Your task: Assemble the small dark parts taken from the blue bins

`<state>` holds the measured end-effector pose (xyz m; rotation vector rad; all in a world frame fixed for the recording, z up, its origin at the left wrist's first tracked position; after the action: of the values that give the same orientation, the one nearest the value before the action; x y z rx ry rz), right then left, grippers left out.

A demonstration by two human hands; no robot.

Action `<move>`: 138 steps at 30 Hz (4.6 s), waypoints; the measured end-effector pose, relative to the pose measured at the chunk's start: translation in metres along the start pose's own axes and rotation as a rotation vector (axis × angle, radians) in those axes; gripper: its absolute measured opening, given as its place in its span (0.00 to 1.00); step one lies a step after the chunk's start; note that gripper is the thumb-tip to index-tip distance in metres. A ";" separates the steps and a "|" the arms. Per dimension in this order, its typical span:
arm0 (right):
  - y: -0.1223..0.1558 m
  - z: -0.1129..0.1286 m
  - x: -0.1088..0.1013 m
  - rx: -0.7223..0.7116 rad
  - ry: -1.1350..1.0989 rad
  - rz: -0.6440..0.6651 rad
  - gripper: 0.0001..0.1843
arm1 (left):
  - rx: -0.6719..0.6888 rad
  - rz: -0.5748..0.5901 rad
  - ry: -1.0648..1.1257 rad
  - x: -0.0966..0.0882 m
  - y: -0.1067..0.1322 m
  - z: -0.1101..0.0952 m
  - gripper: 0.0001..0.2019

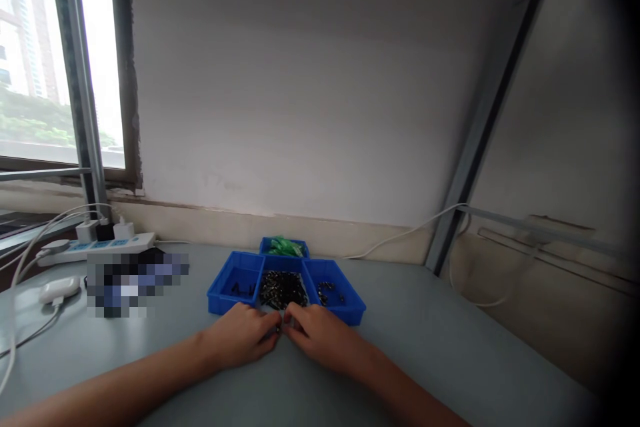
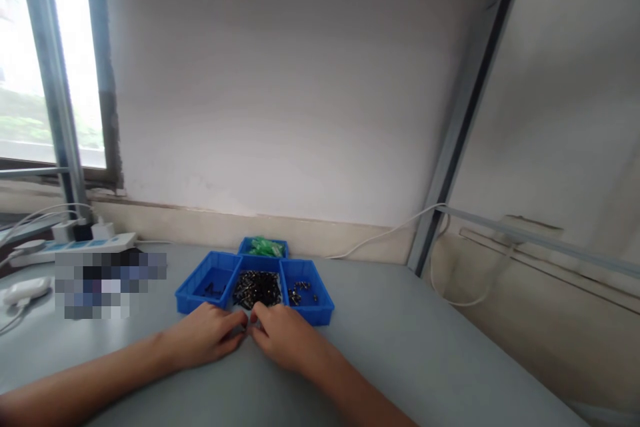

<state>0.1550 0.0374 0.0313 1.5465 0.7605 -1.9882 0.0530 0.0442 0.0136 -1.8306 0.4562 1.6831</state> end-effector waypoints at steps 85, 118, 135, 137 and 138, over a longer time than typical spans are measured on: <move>-0.001 0.009 -0.001 -0.142 0.021 -0.066 0.07 | 0.037 0.004 0.074 -0.006 0.001 -0.005 0.06; 0.005 0.015 -0.002 -0.189 -0.093 0.007 0.29 | -0.087 -0.111 0.365 -0.019 0.003 0.003 0.11; -0.001 -0.041 -0.009 0.236 -1.027 -0.651 0.45 | -0.019 -0.289 -0.058 -0.039 -0.003 0.012 0.09; 0.000 -0.043 -0.011 0.253 -1.044 -0.667 0.46 | -0.007 -0.268 -0.017 -0.034 -0.003 0.010 0.08; -0.001 -0.042 -0.012 0.246 -1.027 -0.653 0.45 | 0.002 -0.260 0.001 -0.032 -0.003 0.009 0.08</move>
<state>0.1862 0.0677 0.0347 0.1648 0.5963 -2.9766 0.0435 0.0479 0.0457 -1.8027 0.2087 1.5041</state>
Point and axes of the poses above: each hand's wrist, its own y-axis away from the middle knuckle, its own x-axis out of the palm, z = x × y, the point moved 7 cm from there along -y, towards the middle knuckle, and after that the axes turned 12 degrees about -x, right-handed, at the moved point
